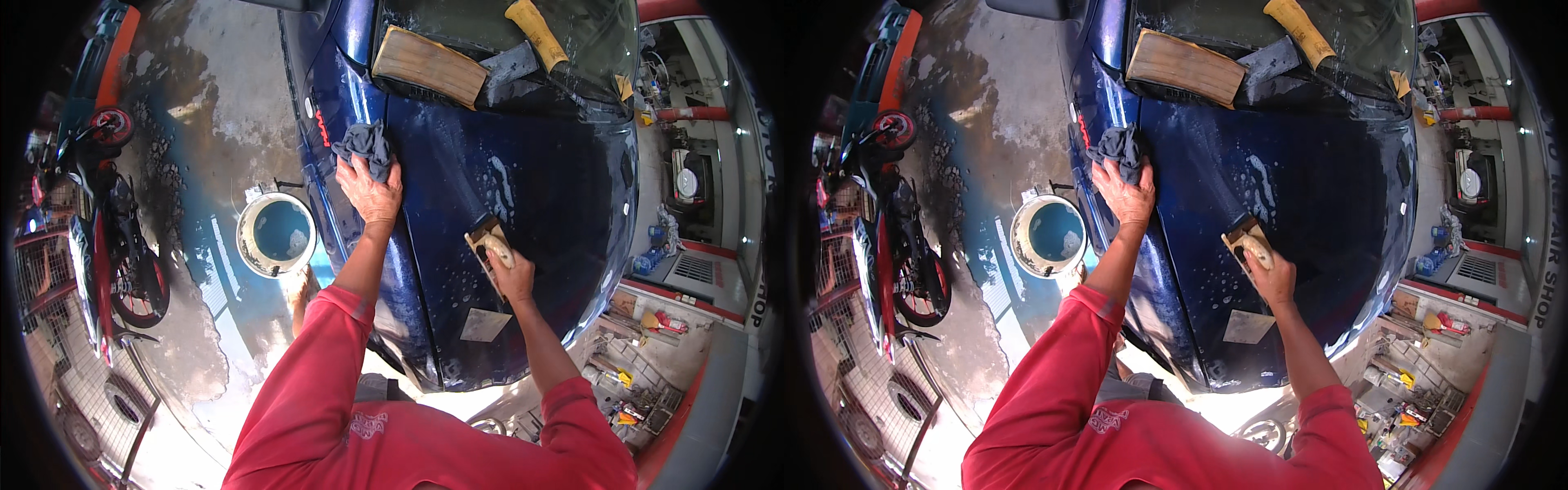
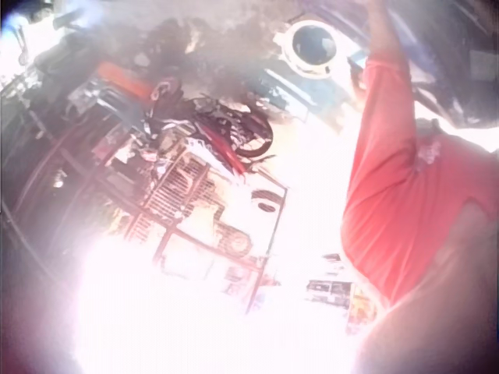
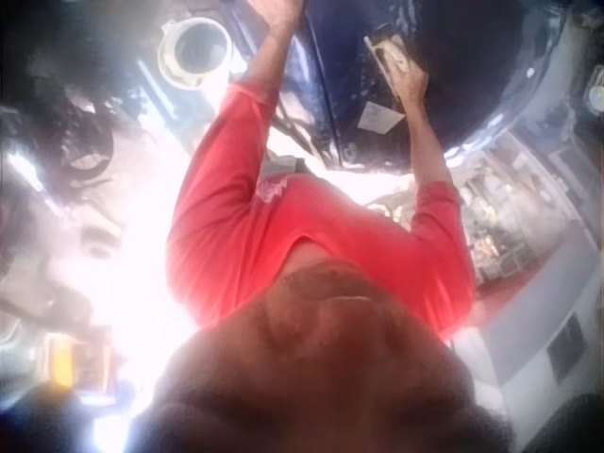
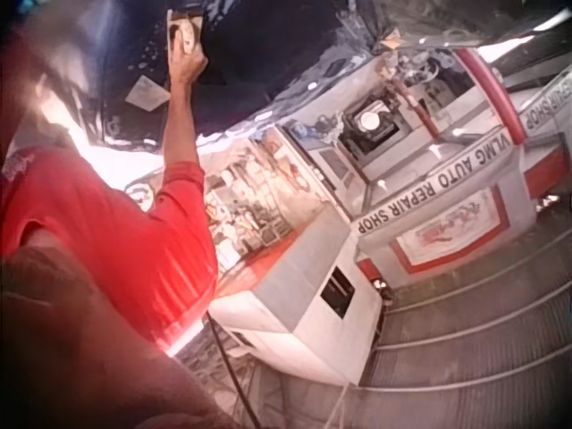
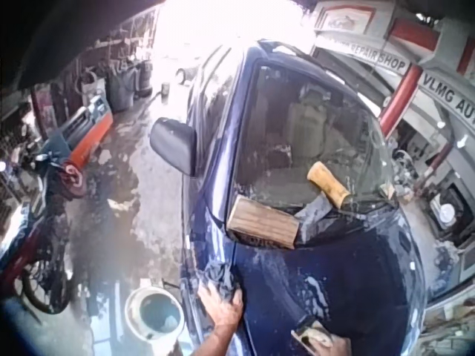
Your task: The person sands the surface of a blue car hood using a sanding block and a sanding sponge, alternating between tools and wiping the surface with a cloth. The person repeatedly smooths the hood and removes dust throughout the clip.
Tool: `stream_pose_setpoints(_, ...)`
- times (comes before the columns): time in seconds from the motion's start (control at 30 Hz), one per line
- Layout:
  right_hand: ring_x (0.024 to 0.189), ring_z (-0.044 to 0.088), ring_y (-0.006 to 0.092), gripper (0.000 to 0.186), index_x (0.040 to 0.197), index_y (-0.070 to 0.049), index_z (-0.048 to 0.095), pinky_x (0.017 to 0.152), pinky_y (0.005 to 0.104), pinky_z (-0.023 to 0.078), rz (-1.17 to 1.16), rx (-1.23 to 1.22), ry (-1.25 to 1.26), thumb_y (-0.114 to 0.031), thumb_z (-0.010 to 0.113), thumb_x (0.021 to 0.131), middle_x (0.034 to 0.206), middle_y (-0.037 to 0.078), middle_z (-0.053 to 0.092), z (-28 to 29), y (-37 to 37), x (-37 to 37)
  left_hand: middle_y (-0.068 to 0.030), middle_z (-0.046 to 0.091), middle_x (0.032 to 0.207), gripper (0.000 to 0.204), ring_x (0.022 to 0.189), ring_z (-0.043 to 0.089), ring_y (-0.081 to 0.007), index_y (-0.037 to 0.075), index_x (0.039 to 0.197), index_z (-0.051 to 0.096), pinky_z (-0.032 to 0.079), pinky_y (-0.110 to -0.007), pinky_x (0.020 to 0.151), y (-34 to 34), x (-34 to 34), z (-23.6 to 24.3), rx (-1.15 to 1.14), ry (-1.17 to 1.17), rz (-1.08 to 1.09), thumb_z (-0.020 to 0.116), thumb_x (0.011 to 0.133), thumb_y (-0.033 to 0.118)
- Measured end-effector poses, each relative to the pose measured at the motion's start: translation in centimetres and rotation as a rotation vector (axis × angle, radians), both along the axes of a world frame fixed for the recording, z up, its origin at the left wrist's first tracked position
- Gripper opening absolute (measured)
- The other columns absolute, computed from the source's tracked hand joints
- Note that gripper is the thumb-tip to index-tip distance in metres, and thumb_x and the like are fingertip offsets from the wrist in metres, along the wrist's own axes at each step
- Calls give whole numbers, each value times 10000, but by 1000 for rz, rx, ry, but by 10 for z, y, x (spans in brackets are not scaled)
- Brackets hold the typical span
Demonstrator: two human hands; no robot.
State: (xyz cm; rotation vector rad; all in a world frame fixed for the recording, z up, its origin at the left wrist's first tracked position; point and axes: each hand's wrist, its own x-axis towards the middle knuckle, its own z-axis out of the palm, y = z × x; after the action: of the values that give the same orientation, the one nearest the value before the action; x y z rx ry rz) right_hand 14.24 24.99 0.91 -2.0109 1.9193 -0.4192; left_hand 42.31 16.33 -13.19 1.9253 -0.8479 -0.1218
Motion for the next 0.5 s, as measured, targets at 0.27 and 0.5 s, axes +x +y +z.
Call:
stream_pose_setpoints(0.27, 762, 768, 428, 640, 828, -5, 757, 730, 515, 606, 41, 24, -15, -640, 796, 899, 786, 234, 757, -25, -192, 77, -356, 494, 1435, 754, 1253, 505, -565, -13, 1390, 517, 433, -630, 1082, 1, -1, -11, 19, -64, 11, 848, 852, 399)
stream_pose_setpoints(0.5, 885, 808, 388, 415, 1016, -9, 826, 779, 459, 629, -135, 24, 69, -399, 898, 892, 929, 232, 800, -6, 18, -30, -353, 492, 1467, 744, 1281, 504, -555, -29, 1371, 534, 436, -621, 1097, 0, -1, 4, 2, -18, 22, 854, 843, 387)
